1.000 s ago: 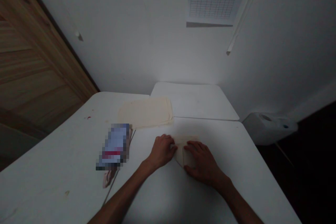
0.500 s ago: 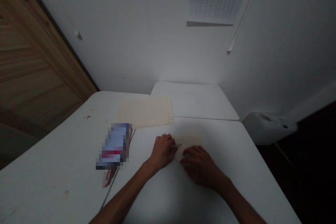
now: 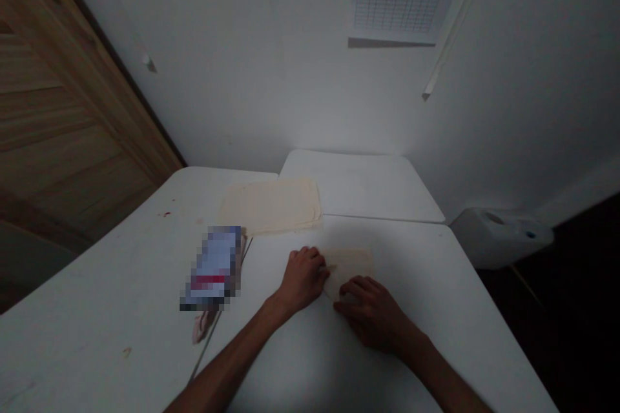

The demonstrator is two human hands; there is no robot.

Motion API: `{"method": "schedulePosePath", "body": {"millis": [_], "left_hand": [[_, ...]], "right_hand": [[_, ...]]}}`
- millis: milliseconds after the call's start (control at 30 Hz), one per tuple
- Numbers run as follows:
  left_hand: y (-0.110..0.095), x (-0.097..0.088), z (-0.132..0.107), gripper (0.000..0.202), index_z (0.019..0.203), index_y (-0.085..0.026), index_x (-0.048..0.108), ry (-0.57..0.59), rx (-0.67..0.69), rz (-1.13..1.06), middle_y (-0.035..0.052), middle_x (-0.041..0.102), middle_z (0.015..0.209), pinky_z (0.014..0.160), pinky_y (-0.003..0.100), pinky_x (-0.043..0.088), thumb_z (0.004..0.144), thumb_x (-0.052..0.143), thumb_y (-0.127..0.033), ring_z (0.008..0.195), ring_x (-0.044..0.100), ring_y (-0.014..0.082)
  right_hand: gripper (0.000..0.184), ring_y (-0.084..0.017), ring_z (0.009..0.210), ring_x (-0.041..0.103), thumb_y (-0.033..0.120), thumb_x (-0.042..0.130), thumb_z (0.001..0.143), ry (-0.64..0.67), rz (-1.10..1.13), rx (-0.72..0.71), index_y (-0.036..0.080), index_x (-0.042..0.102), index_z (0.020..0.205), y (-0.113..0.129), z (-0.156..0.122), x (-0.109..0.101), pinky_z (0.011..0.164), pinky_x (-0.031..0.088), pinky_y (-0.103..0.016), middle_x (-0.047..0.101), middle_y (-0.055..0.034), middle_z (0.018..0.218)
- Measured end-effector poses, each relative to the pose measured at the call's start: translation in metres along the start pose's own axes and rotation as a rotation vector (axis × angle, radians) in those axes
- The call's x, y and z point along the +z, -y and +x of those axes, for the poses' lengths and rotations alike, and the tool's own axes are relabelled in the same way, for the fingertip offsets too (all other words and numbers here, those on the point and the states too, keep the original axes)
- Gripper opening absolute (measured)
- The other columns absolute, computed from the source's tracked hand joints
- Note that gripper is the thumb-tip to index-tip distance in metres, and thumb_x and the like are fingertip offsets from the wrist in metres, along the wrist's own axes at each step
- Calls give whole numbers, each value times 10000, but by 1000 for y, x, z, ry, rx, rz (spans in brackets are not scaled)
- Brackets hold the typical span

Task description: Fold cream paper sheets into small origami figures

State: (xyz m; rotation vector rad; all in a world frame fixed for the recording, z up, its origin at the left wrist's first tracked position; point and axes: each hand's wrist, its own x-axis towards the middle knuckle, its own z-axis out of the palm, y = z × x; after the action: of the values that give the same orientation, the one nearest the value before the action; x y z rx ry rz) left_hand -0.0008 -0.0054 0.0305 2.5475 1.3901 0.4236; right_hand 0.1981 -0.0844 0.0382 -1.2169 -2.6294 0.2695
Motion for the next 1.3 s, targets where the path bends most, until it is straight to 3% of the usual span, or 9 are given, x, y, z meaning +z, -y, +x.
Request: {"method": "schedulePosePath", "body": {"millis": [667,867,967,1133,1300], "left_hand": [[5,2,0,89,862,-199,613,6,-7,-36,47,595,945,792,356,352,817,615,-276,951,521,231],[6,1,1,103,856,-200,611,12,0,-20,47,599,935,780,355,350,807,628,-289,942,526,236],[6,1,2,116,866,-198,614,20,-4,-23,49,602,940,781,351,353,799,635,-290,941,530,236],[6,0,4,122,865,-200,619,27,-21,-31,42,612,930,784,350,355,786,644,-289,928,537,230],[5,-1,6,113,850,-203,627,52,-36,-33,42,616,921,785,351,354,790,631,-298,925,540,232]], "right_hand": [[127,-188,934,544,211,552,864,-149,181,35,216,659,797,4,-4,12,852,440,-332,615,-51,986],[109,-172,893,538,251,616,852,-85,242,133,214,672,766,-2,10,10,816,444,-279,627,-23,887],[75,-175,929,537,285,644,836,-44,249,196,234,690,867,-5,14,7,848,438,-273,621,-22,945],[570,-227,995,539,417,754,698,4,207,356,249,594,1219,-9,18,-2,916,422,-334,577,-62,1106],[690,-239,1010,546,459,736,692,60,188,392,257,515,1314,-10,21,-8,932,407,-350,556,-72,1148]]}}
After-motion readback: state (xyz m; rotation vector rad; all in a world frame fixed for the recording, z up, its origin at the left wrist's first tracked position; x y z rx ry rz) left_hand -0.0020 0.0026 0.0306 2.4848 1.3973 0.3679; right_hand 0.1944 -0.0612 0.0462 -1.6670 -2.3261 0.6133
